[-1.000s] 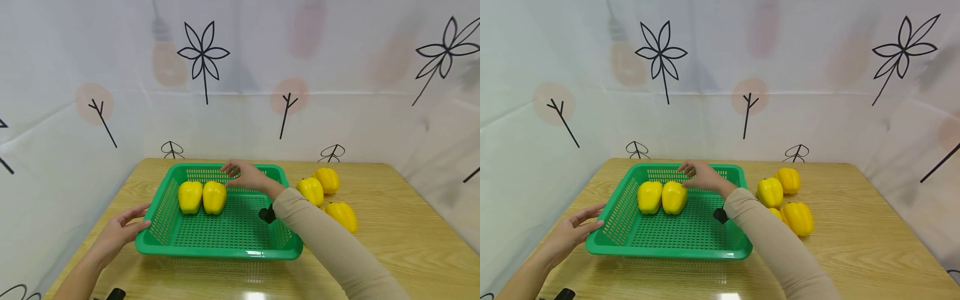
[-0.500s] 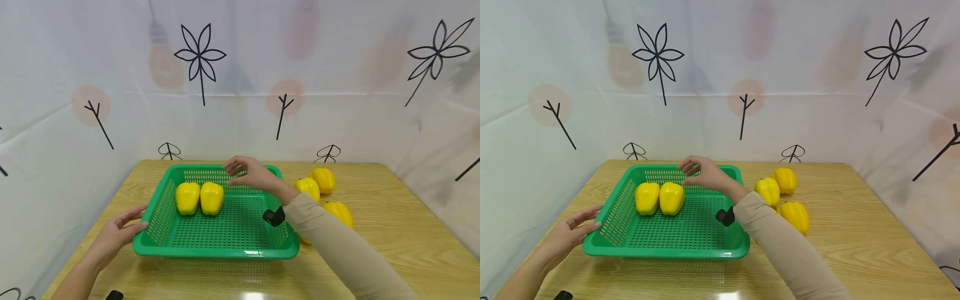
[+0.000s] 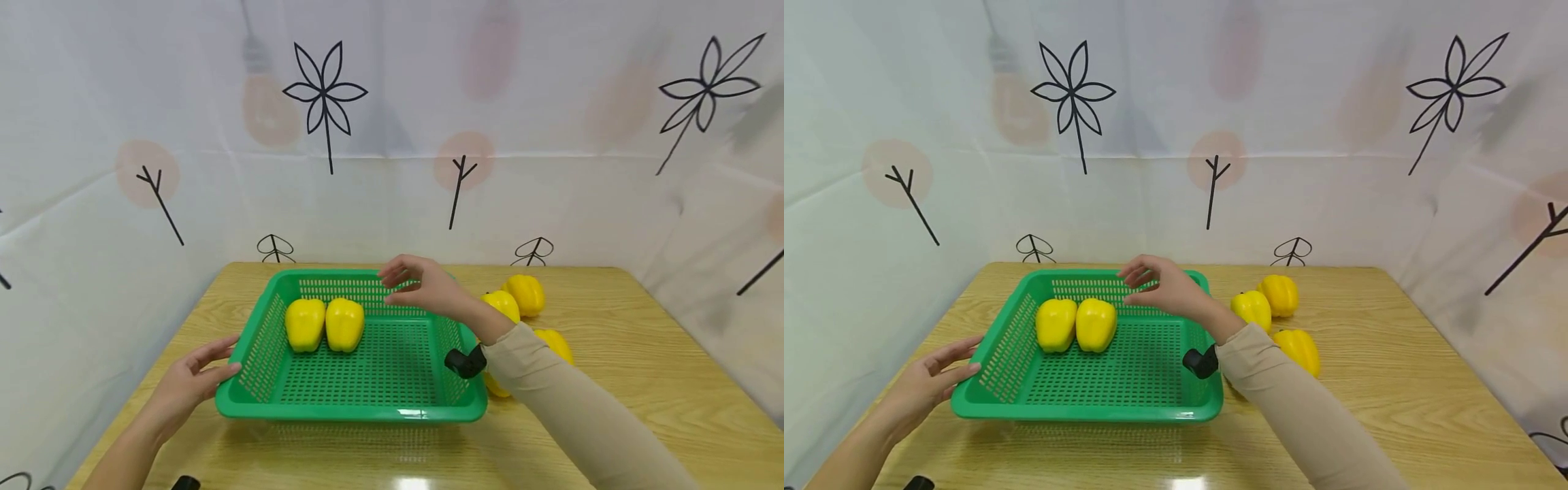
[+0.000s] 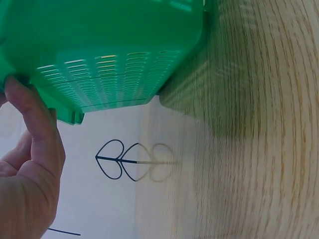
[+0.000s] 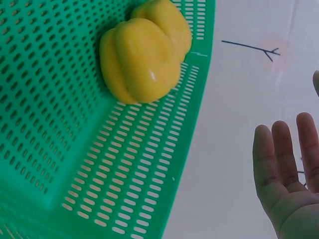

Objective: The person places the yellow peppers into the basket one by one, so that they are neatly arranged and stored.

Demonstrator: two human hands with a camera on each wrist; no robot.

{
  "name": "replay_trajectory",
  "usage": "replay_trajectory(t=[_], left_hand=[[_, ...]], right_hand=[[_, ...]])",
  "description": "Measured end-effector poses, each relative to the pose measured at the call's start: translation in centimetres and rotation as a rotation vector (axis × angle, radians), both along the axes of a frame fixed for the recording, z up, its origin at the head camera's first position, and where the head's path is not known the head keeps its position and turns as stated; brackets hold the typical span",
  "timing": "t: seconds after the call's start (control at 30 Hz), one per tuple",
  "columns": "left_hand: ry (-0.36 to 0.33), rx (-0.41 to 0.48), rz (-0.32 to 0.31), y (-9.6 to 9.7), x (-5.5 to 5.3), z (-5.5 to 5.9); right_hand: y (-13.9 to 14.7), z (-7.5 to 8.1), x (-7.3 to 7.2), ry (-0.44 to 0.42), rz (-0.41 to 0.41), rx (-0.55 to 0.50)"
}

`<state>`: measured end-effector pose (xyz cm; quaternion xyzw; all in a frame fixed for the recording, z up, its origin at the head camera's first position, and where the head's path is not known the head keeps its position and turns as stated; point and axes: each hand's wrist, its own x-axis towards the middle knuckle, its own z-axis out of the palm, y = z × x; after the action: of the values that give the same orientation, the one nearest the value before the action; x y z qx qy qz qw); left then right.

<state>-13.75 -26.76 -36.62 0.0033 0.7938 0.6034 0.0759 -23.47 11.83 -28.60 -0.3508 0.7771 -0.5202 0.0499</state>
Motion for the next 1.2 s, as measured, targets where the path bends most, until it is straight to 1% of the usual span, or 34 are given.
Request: replay_trajectory(t=[0.2, 0.37, 0.53, 0.67, 0.8, 0.97, 1.1, 1.2], left_hand=[[-0.002, 0.007, -0.005, 0.0, 0.0, -0.1], [0.010, 0.006, -0.005, 0.0, 0.0, -0.1], [0.015, 0.005, -0.006, 0.0, 0.0, -0.1], [0.014, 0.000, -0.005, 0.0, -0.1, -0.1], [0.019, -0.003, 0.001, 0.0, 0.0, -0.2], [0.004, 0.005, -0.002, -0.1, 0.0, -0.3], [-0.007, -0.004, -0.006, -0.2, 0.0, -0.4], [-0.006, -0.006, -0.006, -0.2, -0.1, -0.4]], right_hand=[[1.2, 0.4, 0.6, 0.002, -0.016, 0.005], [2.5, 0.3, 0.9, 0.003, -0.038, 0.014], [4.2, 0.2, 1.1, -0.013, -0.082, 0.021], [5.4, 0.2, 1.1, -0.006, -0.105, 0.008], [6.5, 0.2, 1.1, 0.009, -0.130, 0.028], [7.9, 0.2, 1.5, 0.001, -0.185, 0.056], [9.0, 0.1, 1.7, -0.007, -0.205, 0.049], [9.8, 0.0, 1.7, 0.001, -0.230, 0.063]])
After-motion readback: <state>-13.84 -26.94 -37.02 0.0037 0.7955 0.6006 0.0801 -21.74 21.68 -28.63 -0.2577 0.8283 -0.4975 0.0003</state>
